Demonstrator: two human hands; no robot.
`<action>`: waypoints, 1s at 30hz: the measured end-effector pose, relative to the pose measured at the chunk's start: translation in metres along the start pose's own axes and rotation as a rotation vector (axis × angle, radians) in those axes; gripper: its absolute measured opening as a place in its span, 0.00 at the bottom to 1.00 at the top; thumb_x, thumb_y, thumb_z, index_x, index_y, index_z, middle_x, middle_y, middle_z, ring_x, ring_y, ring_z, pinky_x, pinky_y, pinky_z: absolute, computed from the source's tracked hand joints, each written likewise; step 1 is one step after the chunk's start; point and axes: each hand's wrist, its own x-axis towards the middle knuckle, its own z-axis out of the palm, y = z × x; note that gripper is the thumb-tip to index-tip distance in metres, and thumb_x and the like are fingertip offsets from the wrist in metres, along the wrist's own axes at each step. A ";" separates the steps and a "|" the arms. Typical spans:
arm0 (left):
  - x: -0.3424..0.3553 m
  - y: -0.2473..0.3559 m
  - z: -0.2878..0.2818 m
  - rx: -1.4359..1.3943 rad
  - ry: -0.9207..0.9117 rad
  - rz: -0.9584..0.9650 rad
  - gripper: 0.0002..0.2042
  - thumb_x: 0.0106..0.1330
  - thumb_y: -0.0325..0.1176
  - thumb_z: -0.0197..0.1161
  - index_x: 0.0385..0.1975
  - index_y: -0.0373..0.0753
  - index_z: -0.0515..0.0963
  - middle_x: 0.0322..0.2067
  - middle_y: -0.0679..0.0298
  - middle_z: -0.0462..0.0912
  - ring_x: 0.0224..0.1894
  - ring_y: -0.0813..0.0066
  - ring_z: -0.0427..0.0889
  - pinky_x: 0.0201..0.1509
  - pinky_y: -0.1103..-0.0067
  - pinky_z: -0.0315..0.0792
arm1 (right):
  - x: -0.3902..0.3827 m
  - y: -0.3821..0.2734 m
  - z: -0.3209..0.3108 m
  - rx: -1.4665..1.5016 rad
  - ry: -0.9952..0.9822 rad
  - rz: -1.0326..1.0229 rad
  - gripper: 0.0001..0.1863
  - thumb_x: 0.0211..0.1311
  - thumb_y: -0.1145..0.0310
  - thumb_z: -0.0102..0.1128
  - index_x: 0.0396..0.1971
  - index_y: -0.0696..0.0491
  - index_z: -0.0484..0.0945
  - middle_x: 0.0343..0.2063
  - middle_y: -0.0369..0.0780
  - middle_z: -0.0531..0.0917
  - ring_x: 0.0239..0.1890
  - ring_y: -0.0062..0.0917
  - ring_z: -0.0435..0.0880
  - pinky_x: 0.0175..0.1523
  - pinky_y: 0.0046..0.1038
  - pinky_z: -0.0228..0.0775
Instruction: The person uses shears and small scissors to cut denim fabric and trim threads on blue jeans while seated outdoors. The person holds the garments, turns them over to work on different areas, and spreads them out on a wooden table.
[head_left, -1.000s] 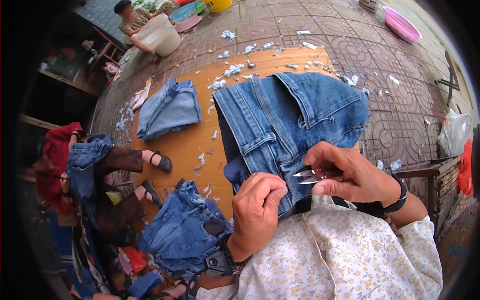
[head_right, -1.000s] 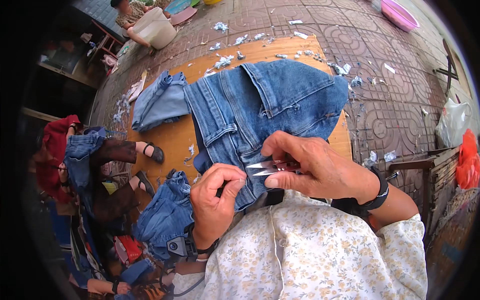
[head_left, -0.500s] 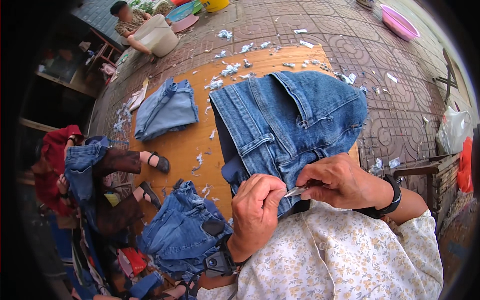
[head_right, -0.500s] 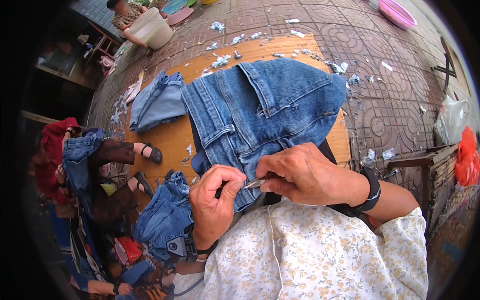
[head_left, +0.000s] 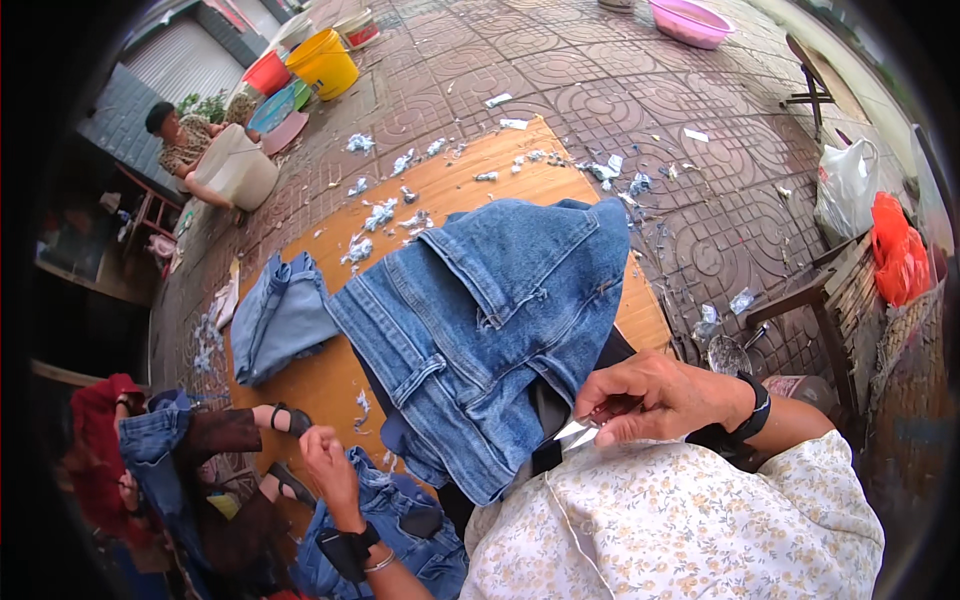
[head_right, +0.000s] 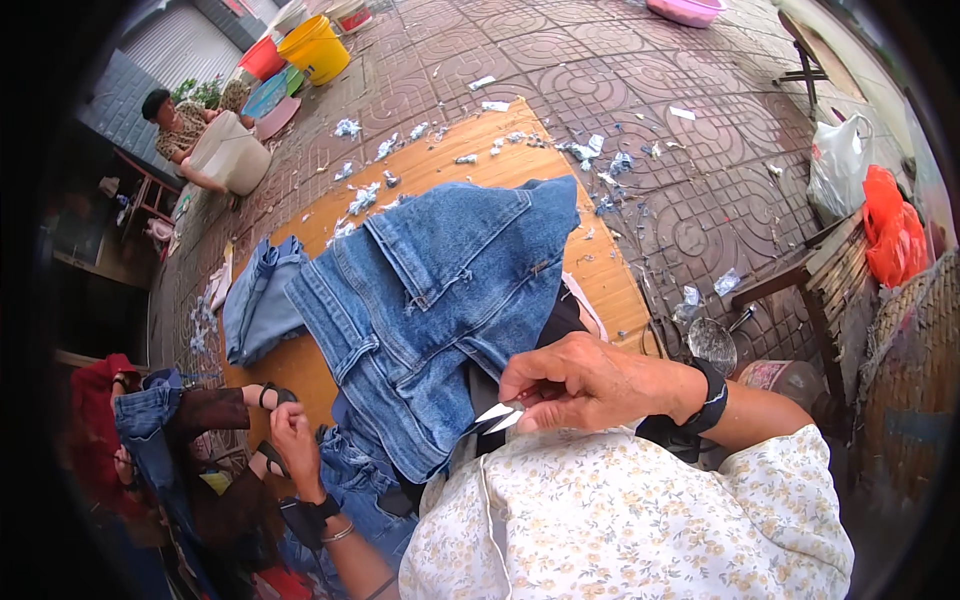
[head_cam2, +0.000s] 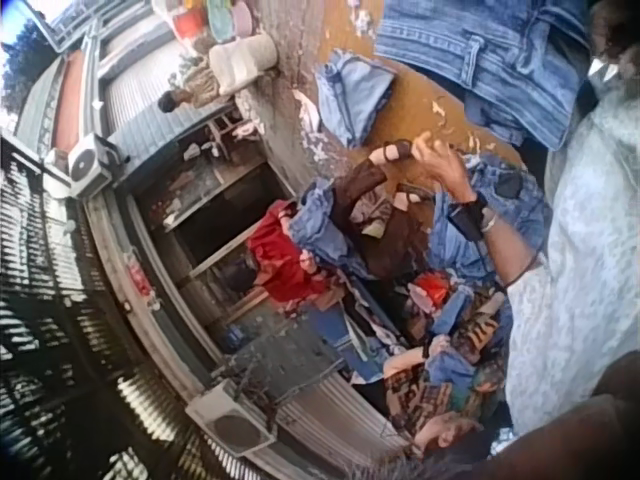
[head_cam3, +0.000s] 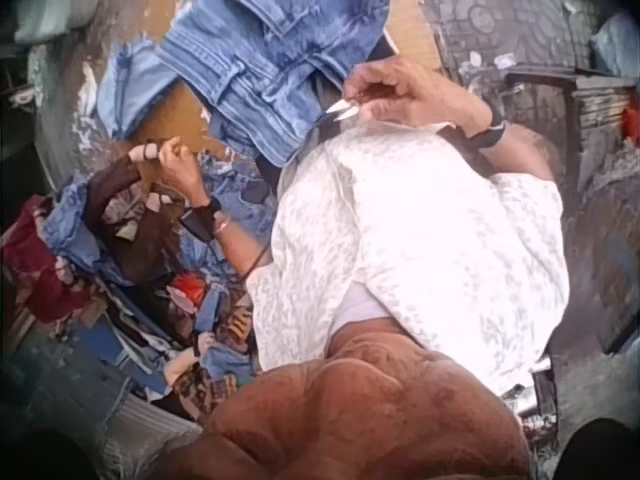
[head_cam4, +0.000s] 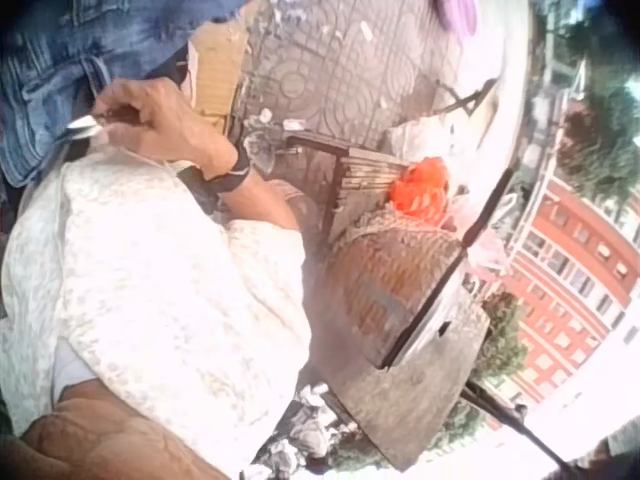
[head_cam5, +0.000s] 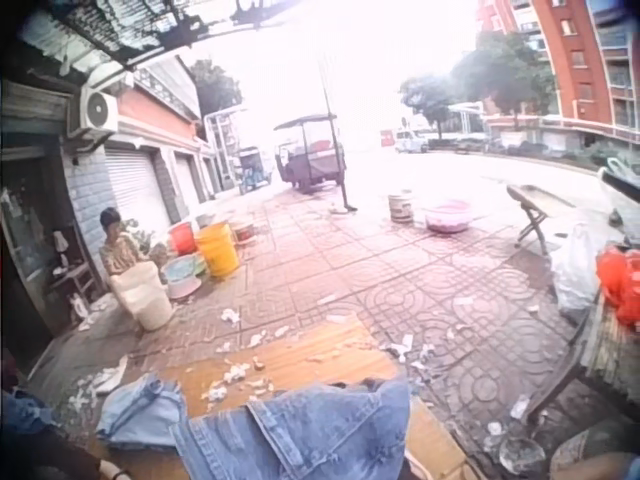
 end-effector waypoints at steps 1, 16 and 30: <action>0.001 0.001 0.005 0.148 0.146 0.199 0.07 0.62 0.28 0.55 0.26 0.31 0.72 0.34 0.55 0.80 0.34 0.60 0.77 0.39 0.72 0.70 | -0.004 0.001 -0.002 0.029 0.032 0.026 0.12 0.57 0.67 0.64 0.35 0.58 0.75 0.21 0.37 0.77 0.23 0.20 0.75 0.28 0.23 0.66; -0.052 0.243 -0.093 -1.896 -0.893 0.889 0.09 0.58 0.25 0.62 0.37 0.28 0.77 0.47 0.39 0.73 0.46 0.48 0.76 0.46 0.62 0.72 | 0.000 0.012 -0.014 0.126 0.445 0.018 0.15 0.54 0.65 0.68 0.34 0.55 0.73 0.25 0.29 0.73 0.25 0.08 0.68 0.29 0.13 0.58; 0.035 0.254 0.014 -0.357 -0.249 0.843 0.17 0.47 0.24 0.68 0.40 0.36 0.78 0.28 0.59 0.69 0.33 0.62 0.70 0.35 0.71 0.67 | -0.002 0.024 -0.019 0.200 0.544 0.011 0.14 0.53 0.66 0.69 0.33 0.55 0.74 0.23 0.27 0.71 0.24 0.07 0.65 0.28 0.12 0.55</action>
